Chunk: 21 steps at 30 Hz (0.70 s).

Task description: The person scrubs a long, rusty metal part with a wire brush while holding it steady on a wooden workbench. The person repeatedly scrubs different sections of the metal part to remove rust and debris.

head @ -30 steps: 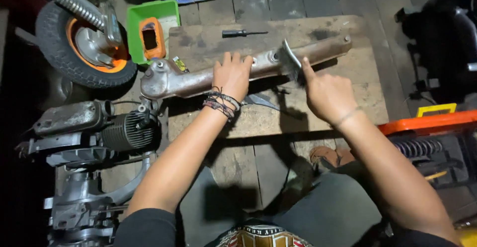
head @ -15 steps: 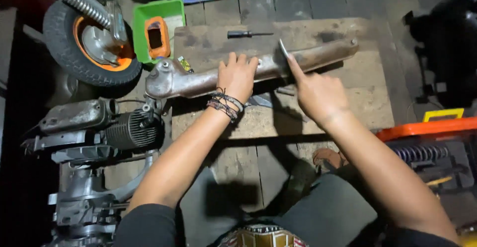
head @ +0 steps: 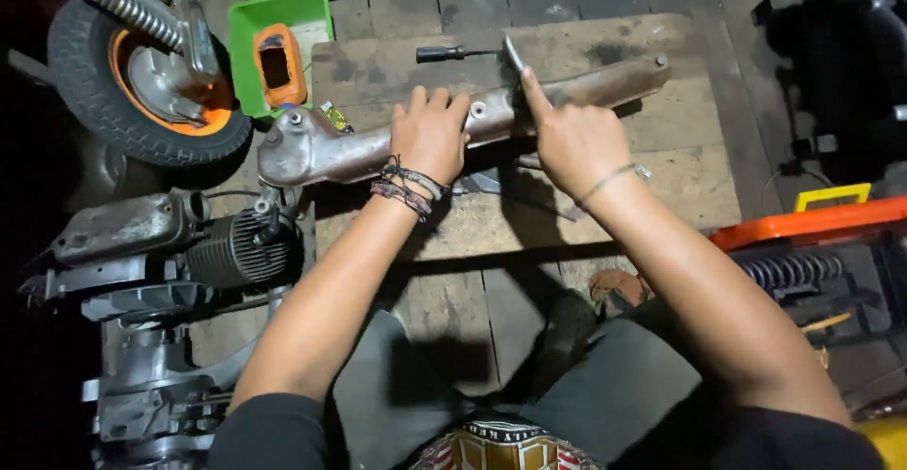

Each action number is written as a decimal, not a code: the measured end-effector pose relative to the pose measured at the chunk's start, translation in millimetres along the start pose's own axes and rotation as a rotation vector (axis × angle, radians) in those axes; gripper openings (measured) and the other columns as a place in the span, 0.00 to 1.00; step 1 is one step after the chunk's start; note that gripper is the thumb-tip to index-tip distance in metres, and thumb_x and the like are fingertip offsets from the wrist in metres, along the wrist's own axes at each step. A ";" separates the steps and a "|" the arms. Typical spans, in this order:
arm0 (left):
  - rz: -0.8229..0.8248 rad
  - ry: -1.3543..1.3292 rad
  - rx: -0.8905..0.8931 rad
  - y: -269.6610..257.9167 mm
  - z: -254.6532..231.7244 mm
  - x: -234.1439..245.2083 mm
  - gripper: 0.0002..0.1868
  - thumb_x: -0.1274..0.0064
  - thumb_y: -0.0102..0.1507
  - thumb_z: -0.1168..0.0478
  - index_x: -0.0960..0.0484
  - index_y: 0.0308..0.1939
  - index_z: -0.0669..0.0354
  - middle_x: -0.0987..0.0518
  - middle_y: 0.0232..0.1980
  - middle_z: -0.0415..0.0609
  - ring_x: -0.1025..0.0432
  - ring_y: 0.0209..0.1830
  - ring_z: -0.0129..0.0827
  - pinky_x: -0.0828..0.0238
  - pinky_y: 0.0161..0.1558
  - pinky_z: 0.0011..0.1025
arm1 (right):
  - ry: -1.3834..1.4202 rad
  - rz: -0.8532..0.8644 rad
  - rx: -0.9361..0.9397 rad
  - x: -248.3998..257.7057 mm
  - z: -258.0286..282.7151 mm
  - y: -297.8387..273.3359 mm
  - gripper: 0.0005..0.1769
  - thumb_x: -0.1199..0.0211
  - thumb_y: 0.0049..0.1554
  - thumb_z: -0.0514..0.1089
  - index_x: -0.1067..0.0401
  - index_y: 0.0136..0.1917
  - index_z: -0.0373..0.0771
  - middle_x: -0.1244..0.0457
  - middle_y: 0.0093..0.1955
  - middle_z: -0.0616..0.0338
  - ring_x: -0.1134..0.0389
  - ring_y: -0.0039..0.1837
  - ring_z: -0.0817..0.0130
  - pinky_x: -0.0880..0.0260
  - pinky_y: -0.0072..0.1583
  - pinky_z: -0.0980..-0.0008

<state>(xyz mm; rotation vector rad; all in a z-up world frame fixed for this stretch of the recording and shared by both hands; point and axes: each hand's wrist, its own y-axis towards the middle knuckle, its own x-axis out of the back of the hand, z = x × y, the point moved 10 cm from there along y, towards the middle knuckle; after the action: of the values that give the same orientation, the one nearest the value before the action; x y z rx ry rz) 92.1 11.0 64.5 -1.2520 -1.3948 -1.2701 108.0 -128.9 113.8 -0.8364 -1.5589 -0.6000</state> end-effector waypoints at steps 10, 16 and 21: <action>-0.009 0.000 -0.001 0.6 -2.2 -7.9 0.16 0.36 0.59 0.53 0.23 0.48 0.48 0.24 0.50 0.49 0.34 0.56 0.47 0.34 0.53 0.51 | 0.186 0.067 -0.079 -20.2 -13.2 7.3 0.40 0.52 0.62 0.41 0.57 0.85 0.43 0.29 0.43 0.37 0.25 0.48 0.37 0.25 0.49 0.40; -0.055 -0.029 -0.016 -2.1 3.4 -11.1 0.15 0.38 0.60 0.54 0.25 0.47 0.49 0.25 0.47 0.49 0.35 0.55 0.46 0.36 0.53 0.48 | 0.347 0.298 -0.096 -5.8 -15.8 -28.8 0.44 0.45 0.56 0.38 0.51 0.85 0.46 0.29 0.48 0.34 0.26 0.50 0.34 0.26 0.48 0.39; -0.076 -0.032 -0.067 -6.7 -0.8 -2.9 0.14 0.39 0.62 0.54 0.25 0.46 0.51 0.26 0.46 0.49 0.34 0.53 0.46 0.36 0.52 0.47 | 0.302 0.180 -0.138 -17.4 -9.2 8.8 0.45 0.47 0.59 0.37 0.60 0.86 0.41 0.30 0.49 0.33 0.26 0.52 0.36 0.26 0.51 0.41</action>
<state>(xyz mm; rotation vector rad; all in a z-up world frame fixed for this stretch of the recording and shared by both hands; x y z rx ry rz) 85.9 9.9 60.8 -1.2803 -1.4449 -1.3643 121.1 -133.7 97.4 -0.9323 -1.1655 -0.6734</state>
